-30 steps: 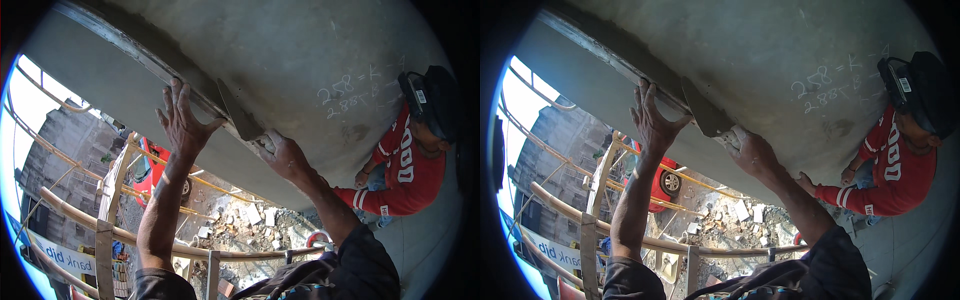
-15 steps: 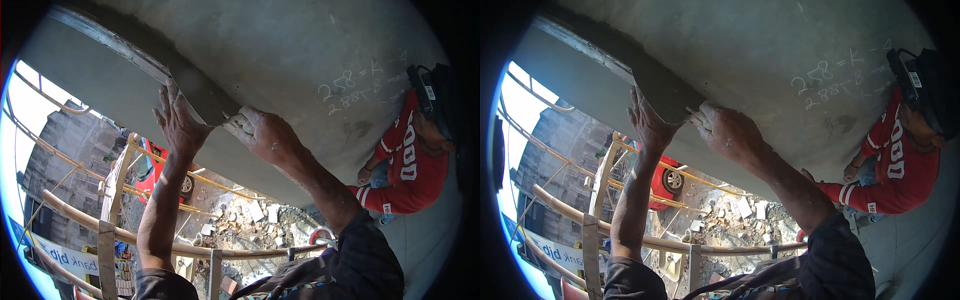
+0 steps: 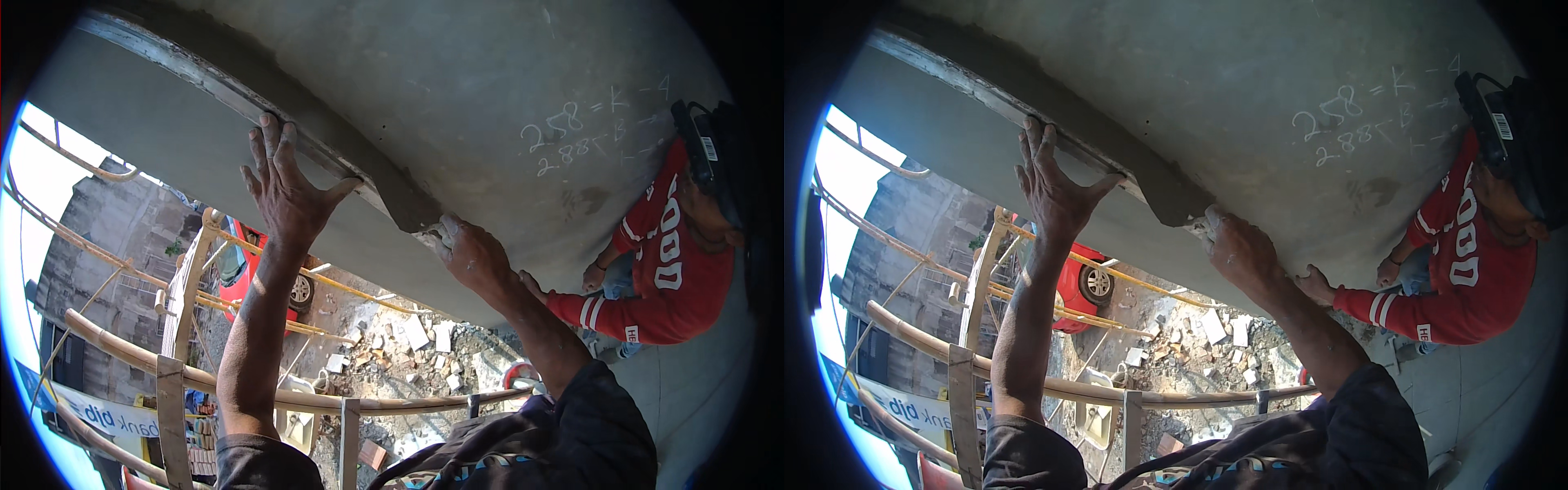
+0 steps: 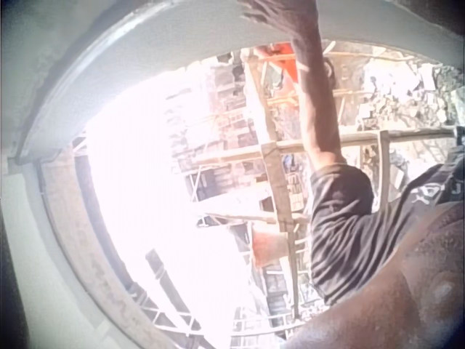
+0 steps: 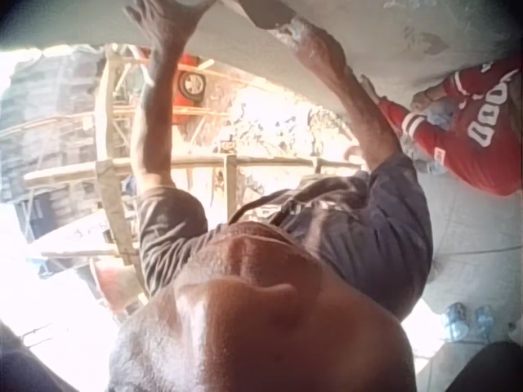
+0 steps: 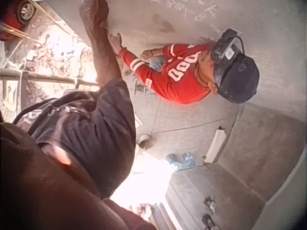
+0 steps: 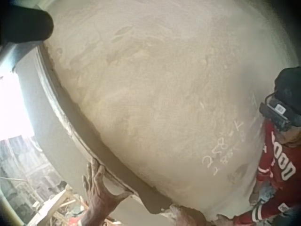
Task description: The person scoops mortar from a bucket using a trowel and applies it along the corner edge of a concrete wall. The person repeatedly gathers mortar from the bucket and smooths it along the wall edge.
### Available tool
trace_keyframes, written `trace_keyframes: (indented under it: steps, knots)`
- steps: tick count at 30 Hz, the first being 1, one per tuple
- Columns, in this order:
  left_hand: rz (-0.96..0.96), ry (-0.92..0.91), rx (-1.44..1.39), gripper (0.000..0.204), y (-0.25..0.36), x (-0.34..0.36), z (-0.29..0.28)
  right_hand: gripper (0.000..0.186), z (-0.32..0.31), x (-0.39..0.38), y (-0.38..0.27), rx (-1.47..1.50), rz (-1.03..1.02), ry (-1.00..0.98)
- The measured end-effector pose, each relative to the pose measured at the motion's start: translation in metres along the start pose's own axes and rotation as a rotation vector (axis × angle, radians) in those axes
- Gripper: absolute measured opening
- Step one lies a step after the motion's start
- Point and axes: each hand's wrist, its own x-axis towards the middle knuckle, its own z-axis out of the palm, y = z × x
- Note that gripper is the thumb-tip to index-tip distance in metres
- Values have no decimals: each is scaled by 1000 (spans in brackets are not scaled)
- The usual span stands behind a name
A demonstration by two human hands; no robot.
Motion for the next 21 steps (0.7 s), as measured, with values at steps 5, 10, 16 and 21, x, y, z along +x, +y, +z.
trace_keyframes:
  steps: [5, 10, 16, 21]
  knots:
    - [25, 27, -5, 128, 0, -2, 1, 32, 32, -65, 58, -16, 178, -105]
    - [62, 80, 6, 126, -2, -1, 4, 59, 41, -111, 95, 91, 339, -184]
    - [57, 82, 25, 123, 0, -1, 2, 58, 31, -76, 75, 274, 576, -384]
    - [39, 86, 13, 122, 0, -1, 2, 52, -6, -49, 26, 253, 557, -504]
